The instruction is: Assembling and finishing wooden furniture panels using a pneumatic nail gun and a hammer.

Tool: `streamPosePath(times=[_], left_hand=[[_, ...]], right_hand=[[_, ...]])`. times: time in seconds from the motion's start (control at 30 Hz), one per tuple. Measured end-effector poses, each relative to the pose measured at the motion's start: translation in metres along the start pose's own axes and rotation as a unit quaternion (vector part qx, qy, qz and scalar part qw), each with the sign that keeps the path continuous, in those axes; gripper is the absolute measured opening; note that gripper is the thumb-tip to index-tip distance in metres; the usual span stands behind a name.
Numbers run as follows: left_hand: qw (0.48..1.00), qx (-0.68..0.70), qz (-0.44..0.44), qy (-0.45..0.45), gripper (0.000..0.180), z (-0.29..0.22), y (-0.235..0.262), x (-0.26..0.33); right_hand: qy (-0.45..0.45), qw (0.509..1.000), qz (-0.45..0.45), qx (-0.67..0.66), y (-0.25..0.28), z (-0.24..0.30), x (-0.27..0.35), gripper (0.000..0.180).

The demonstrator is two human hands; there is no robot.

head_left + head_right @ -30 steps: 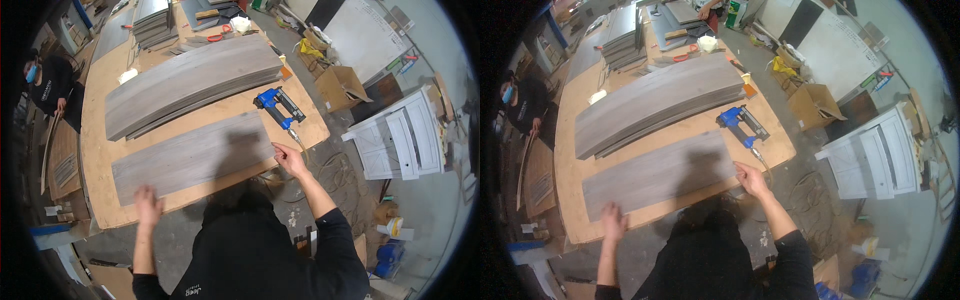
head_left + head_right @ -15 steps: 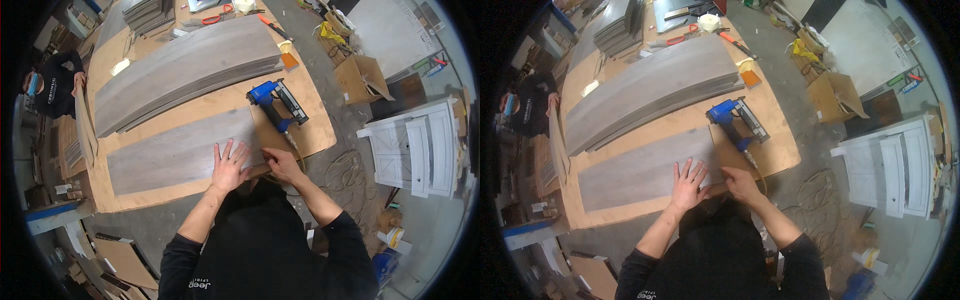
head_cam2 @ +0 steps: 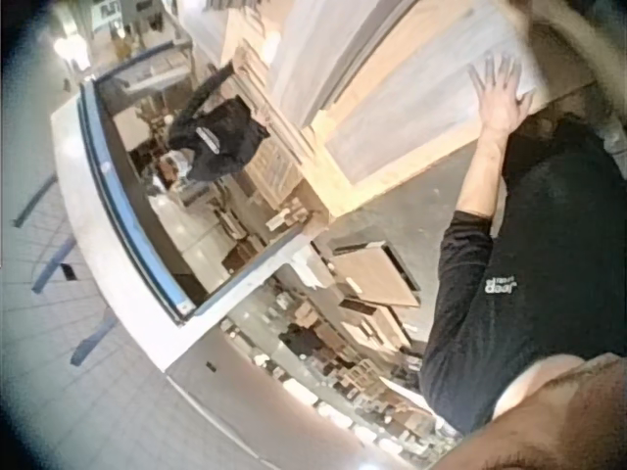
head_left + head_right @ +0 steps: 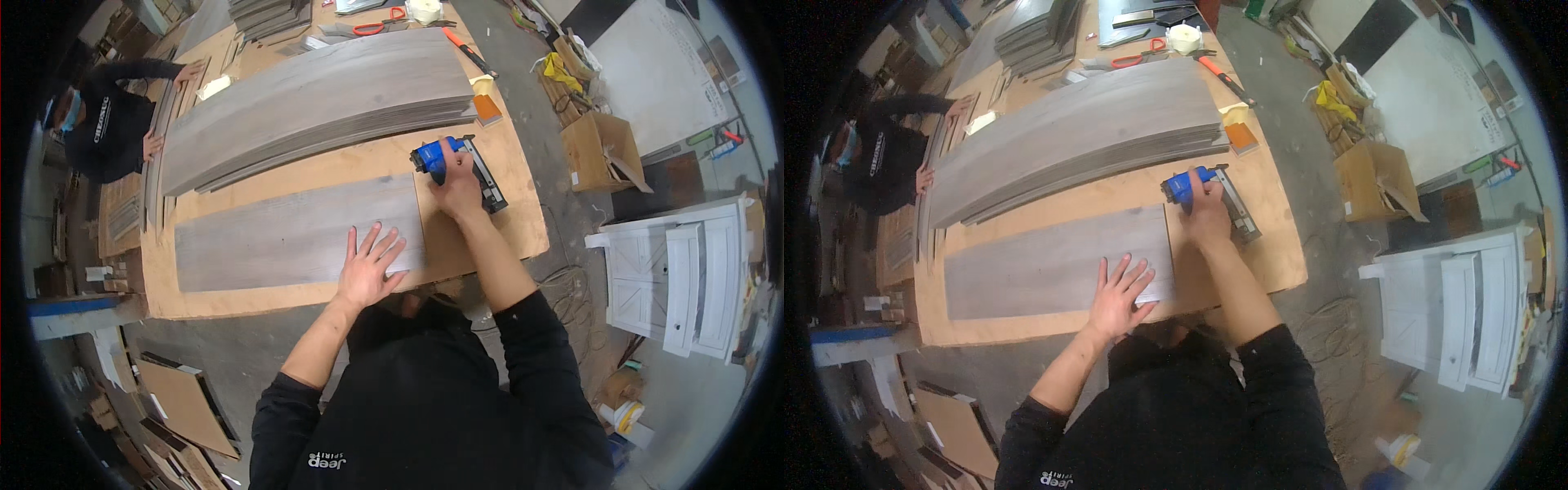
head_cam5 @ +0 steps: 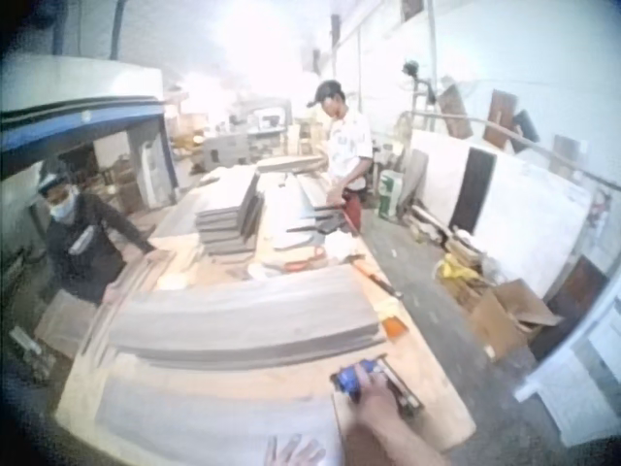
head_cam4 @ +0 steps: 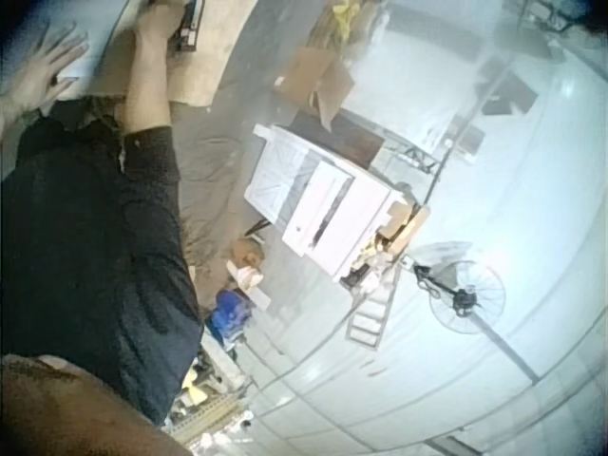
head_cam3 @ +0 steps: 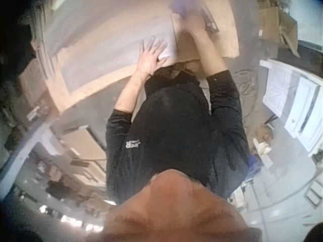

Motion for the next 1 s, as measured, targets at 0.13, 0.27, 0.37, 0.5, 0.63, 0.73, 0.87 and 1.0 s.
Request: streamPosePath(times=[0.13,0.27,0.37,0.5,0.63,0.73,0.87,1.0], left_hand=[[1.000,-0.007,-0.003,0.003,0.065,0.006,0.000,0.003],[1.000,0.011,-0.003,0.004,0.065,0.011,-0.002,0.007],[1.000,-0.002,-0.024,-0.005,0.064,0.008,-0.001,0.006],[0.999,0.046,-0.019,0.001,0.064,0.010,-0.003,0.004],[0.999,0.052,-0.008,0.003,0.066,0.013,-0.006,0.005],[0.999,0.053,-0.013,0.004,0.067,0.013,-0.007,0.007],[0.999,0.041,-0.023,0.002,0.065,0.012,-0.007,0.007],[0.999,0.036,-0.003,0.006,0.065,0.014,-0.009,0.006]], right_hand=[[-0.042,0.996,0.073,-0.001,0.034,0.021,0.001,0.094],[-0.019,0.979,0.118,-0.168,0.082,0.013,0.047,0.073],[-0.179,0.869,0.127,-0.444,0.106,0.036,0.106,0.058],[-0.194,0.876,0.163,-0.411,0.096,0.068,0.138,0.078],[-0.175,0.894,0.184,-0.369,0.074,0.085,0.138,0.073],[-0.199,0.894,0.217,-0.338,0.061,0.090,0.136,0.064],[-0.178,0.896,0.254,-0.319,0.050,0.095,0.137,0.063],[-0.194,0.892,0.240,-0.331,0.049,0.094,0.139,0.063]])
Point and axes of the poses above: each hand's wrist, its own x-axis away from the middle knuckle, its own y-axis out of the back of the hand, z = x × y, the point moved 7 cm from there along -x, towards the middle knuckle, and after that the axes turned 15 degrees about y, right-handed, at the moved point
